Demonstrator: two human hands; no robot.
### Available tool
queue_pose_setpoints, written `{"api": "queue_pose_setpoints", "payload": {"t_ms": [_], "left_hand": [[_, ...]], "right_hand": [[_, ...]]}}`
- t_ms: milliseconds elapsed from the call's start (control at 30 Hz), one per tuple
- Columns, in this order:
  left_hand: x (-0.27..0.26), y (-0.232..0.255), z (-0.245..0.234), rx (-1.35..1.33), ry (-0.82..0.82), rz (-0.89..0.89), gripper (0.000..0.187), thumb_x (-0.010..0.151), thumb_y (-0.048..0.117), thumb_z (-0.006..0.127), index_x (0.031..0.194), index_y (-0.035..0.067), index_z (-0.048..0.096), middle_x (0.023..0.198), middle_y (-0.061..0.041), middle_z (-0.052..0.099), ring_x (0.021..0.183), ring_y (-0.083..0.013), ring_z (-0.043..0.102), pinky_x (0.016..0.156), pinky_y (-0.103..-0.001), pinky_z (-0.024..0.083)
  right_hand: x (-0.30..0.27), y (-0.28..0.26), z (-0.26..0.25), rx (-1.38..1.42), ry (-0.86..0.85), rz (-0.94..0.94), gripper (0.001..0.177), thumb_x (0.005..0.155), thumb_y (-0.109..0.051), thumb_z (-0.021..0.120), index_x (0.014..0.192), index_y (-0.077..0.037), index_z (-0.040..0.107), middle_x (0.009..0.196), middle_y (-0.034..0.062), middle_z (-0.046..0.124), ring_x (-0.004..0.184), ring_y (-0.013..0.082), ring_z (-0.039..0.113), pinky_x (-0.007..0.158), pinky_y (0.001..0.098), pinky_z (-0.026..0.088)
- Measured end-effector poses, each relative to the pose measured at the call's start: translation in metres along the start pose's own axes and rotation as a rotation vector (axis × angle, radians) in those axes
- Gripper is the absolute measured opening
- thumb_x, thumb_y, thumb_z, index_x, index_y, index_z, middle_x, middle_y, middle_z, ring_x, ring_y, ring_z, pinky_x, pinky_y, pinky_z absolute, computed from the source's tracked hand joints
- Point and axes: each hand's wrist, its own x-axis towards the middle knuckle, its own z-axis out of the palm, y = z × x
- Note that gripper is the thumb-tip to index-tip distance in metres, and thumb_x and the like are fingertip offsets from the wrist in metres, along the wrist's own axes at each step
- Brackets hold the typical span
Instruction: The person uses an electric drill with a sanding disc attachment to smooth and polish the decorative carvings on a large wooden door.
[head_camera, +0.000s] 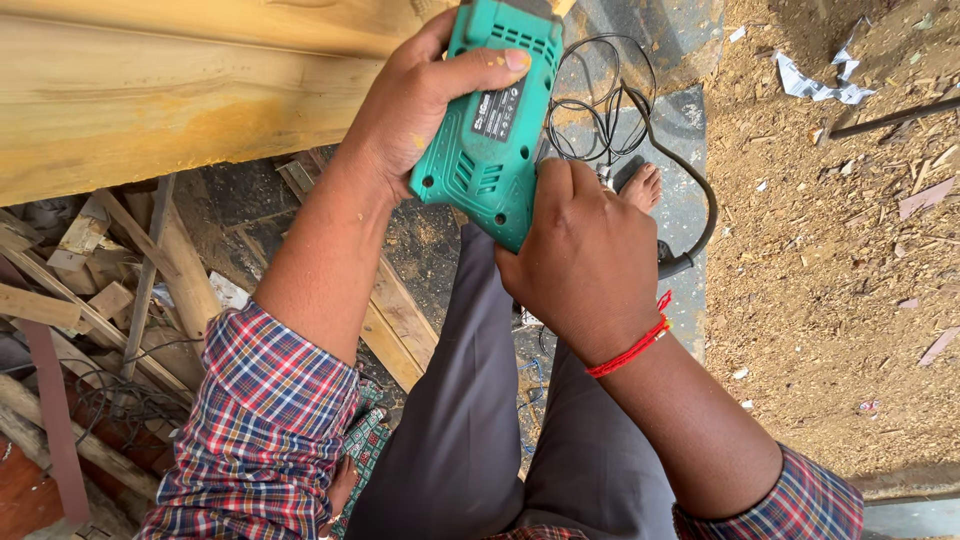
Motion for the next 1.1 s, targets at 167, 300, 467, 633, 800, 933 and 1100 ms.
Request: {"api": "queue_pose_setpoints", "payload": {"t_ms": [167, 300, 467, 633, 800, 933, 1100], "left_hand": [[0.001, -0.011, 0.000, 0.011, 0.063, -0.045, 0.043, 0.087, 0.017, 0.078, 0.124, 0.000, 0.063, 0.099, -0.009, 0.072, 0.083, -0.0159, 0.074, 0.073, -0.032, 0.066], [0.000, -0.013, 0.002, 0.062, 0.069, 0.016, 0.048, 0.086, 0.018, 0.078, 0.128, 0.001, 0.061, 0.102, -0.008, 0.072, 0.086, -0.0155, 0.075, 0.075, -0.031, 0.068], [-0.016, -0.003, 0.000, 0.021, 0.032, 0.073, 0.047, 0.089, 0.017, 0.077, 0.130, 0.000, 0.060, 0.104, -0.010, 0.072, 0.087, -0.0170, 0.075, 0.077, -0.033, 0.066], [-0.017, -0.002, 0.009, 0.007, 0.090, 0.018, 0.044, 0.089, 0.016, 0.076, 0.128, 0.000, 0.061, 0.103, -0.009, 0.072, 0.087, -0.0157, 0.076, 0.077, -0.032, 0.067], [-0.012, 0.000, 0.001, -0.057, 0.005, 0.061, 0.043, 0.090, 0.017, 0.075, 0.126, -0.001, 0.061, 0.102, -0.012, 0.072, 0.084, -0.0174, 0.073, 0.074, -0.034, 0.065], [-0.015, -0.010, 0.004, -0.055, 0.067, -0.015, 0.043, 0.088, 0.018, 0.076, 0.125, 0.000, 0.064, 0.100, -0.009, 0.071, 0.082, -0.0153, 0.073, 0.073, -0.032, 0.065], [-0.010, -0.031, 0.001, -0.089, 0.071, 0.011, 0.047, 0.088, 0.017, 0.077, 0.129, 0.000, 0.061, 0.103, -0.010, 0.070, 0.084, -0.0155, 0.072, 0.074, -0.033, 0.064]], "right_hand": [[-0.004, 0.002, 0.005, -0.007, -0.004, -0.005, 0.043, 0.068, -0.027, 0.085, 0.093, -0.002, 0.061, 0.081, 0.0125, 0.066, 0.067, 0.0340, 0.069, 0.054, 0.0448, 0.053], [-0.004, 0.006, 0.010, -0.031, 0.008, -0.013, 0.043, 0.070, -0.028, 0.086, 0.093, -0.002, 0.060, 0.079, 0.0122, 0.064, 0.064, 0.0332, 0.068, 0.052, 0.0434, 0.052], [-0.012, -0.002, 0.007, -0.019, 0.081, -0.092, 0.046, 0.073, -0.028, 0.085, 0.098, 0.000, 0.060, 0.082, 0.0135, 0.064, 0.062, 0.0324, 0.067, 0.055, 0.0430, 0.053], [-0.010, -0.007, -0.002, -0.034, 0.060, -0.069, 0.043, 0.071, -0.028, 0.085, 0.094, -0.003, 0.059, 0.079, 0.0120, 0.064, 0.063, 0.0329, 0.068, 0.053, 0.0437, 0.052], [-0.006, -0.003, -0.002, -0.077, 0.027, -0.053, 0.042, 0.070, -0.029, 0.085, 0.091, -0.004, 0.059, 0.078, 0.0114, 0.064, 0.061, 0.0335, 0.068, 0.051, 0.0443, 0.052], [-0.008, -0.003, -0.001, -0.073, 0.006, -0.075, 0.041, 0.071, -0.029, 0.086, 0.089, -0.004, 0.059, 0.078, 0.0116, 0.063, 0.060, 0.0329, 0.067, 0.051, 0.0432, 0.052], [-0.012, 0.012, 0.011, -0.105, 0.016, -0.110, 0.045, 0.063, -0.026, 0.086, 0.091, -0.003, 0.058, 0.080, 0.0114, 0.063, 0.062, 0.0323, 0.066, 0.056, 0.0418, 0.052]]}}
